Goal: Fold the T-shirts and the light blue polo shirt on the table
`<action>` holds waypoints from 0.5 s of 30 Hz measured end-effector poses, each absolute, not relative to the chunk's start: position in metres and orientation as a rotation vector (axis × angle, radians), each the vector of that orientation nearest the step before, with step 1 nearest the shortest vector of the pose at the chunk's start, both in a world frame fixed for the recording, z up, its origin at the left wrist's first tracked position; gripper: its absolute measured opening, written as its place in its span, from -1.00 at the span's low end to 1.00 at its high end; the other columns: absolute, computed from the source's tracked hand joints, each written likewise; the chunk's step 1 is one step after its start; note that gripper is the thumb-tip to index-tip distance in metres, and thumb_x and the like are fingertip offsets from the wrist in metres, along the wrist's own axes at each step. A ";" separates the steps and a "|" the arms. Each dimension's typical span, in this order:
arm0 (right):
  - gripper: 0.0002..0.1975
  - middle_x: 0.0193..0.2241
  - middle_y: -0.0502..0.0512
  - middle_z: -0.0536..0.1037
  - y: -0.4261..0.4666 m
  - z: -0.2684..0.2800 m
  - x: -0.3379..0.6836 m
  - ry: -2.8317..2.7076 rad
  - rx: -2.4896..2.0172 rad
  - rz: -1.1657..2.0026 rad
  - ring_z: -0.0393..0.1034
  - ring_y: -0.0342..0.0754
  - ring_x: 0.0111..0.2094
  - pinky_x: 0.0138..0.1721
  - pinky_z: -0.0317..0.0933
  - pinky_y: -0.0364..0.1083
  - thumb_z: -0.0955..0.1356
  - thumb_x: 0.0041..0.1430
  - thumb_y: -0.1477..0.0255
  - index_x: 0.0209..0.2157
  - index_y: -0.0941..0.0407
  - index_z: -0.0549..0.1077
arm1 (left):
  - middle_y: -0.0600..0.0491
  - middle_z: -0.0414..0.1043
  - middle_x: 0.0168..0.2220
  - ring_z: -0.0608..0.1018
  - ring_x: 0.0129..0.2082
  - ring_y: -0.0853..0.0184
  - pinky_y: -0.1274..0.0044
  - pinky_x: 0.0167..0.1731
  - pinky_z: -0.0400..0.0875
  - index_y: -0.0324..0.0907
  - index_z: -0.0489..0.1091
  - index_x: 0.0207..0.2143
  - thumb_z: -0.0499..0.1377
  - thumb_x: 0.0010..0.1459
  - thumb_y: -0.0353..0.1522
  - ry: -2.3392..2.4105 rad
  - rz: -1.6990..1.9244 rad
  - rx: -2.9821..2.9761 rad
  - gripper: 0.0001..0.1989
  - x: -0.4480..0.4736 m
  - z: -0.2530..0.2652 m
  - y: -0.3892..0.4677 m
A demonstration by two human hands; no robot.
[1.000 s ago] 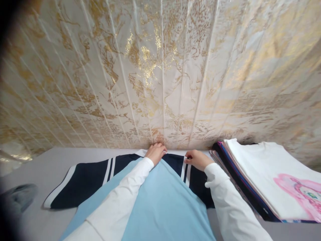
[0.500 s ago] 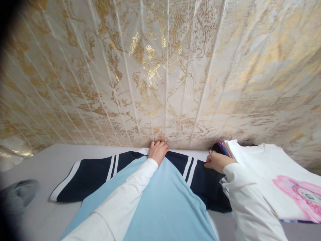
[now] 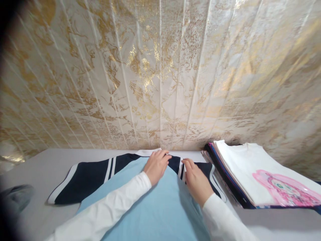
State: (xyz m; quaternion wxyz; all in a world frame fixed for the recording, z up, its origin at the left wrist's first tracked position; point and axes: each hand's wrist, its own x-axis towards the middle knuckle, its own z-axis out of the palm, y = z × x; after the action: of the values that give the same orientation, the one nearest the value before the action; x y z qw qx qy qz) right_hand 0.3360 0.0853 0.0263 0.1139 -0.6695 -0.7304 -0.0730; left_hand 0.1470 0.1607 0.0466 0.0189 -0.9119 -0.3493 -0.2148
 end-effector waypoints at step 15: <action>-0.32 0.27 0.20 0.03 0.060 -0.007 0.350 -1.956 -2.294 -0.162 -0.12 0.11 0.28 0.21 -0.11 0.14 0.15 0.20 0.06 0.22 0.20 0.15 | -0.06 -0.08 0.30 -0.02 0.29 0.27 0.31 0.19 0.00 -0.16 0.13 0.21 -0.04 0.29 -0.22 -1.289 -0.521 -2.962 -0.53 0.082 0.020 0.125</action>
State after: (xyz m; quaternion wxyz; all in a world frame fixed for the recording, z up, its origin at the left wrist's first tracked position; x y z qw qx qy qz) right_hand 0.3504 0.0596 -0.0066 0.0614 -0.7584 -0.6467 -0.0535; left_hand 0.0816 0.1246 0.0197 -0.0652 -0.9034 -0.3930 -0.1589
